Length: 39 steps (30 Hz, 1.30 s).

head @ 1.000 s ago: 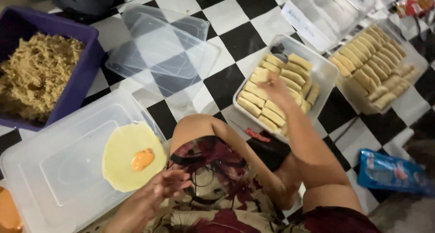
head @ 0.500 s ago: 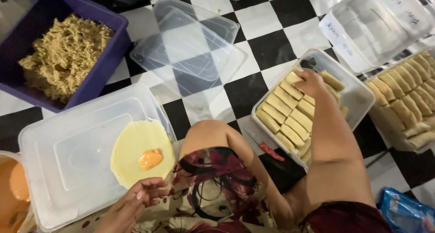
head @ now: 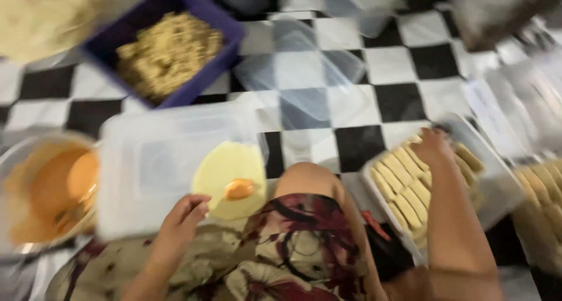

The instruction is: Rolling and preparing risoles by placing filling on dough and folding them into cylindrical shapes.

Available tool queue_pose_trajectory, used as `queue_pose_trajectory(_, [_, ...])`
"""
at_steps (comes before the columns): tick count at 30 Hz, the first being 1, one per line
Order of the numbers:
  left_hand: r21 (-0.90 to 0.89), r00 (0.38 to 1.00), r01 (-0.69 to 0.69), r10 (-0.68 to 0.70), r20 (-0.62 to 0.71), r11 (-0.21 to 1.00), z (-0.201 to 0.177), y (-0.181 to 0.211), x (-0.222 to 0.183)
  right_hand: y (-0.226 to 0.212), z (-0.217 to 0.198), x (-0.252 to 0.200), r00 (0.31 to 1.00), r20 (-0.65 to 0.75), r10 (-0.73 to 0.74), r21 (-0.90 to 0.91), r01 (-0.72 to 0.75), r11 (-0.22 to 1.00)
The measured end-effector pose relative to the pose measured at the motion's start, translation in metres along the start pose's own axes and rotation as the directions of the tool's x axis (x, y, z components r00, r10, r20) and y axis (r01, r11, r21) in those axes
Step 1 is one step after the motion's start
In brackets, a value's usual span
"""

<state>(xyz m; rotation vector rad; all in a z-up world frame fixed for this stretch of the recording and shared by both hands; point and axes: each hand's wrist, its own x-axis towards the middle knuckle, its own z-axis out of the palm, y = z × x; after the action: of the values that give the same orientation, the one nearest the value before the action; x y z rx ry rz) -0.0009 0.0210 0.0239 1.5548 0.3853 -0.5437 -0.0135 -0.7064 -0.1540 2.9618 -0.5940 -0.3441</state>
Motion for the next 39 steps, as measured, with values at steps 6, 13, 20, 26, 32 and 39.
queue_pose_trajectory(6, [0.634,0.801,-0.509,0.589,0.104,0.581,-0.013,-0.046,0.040,-0.243,-0.175,-0.095,0.572,-0.717,-0.399,0.224,0.731,0.645])
queue_pose_trajectory(13, [0.820,0.661,-0.569,0.625,0.415,0.057,-0.003,-0.082,0.045,-0.404,-0.211,-0.196,0.523,-0.114,-0.845,0.359,0.814,0.456])
queue_pose_trajectory(20, [0.739,0.664,-0.619,0.679,0.313,0.265,-0.002,-0.077,0.052,-0.416,-0.198,-0.194,0.463,-0.085,-0.882,0.231,0.870,0.435])
queue_pose_trajectory(26, [0.718,0.752,-0.507,0.651,0.098,0.477,0.010,-0.065,0.067,-0.414,-0.199,-0.177,0.592,-0.067,-0.803,0.407,0.751,0.520])
queue_pose_trajectory(32, [0.761,0.780,-0.402,0.625,-0.007,0.510,0.011,-0.060,0.087,-0.425,-0.198,-0.148,0.588,-0.180,-0.789,0.383,0.780,0.494])
queue_pose_trajectory(39, [0.855,0.730,-0.375,0.683,0.033,0.359,0.012,-0.059,0.095,-0.452,-0.178,-0.146,0.538,-0.312,-0.783,0.126,0.840,0.528])
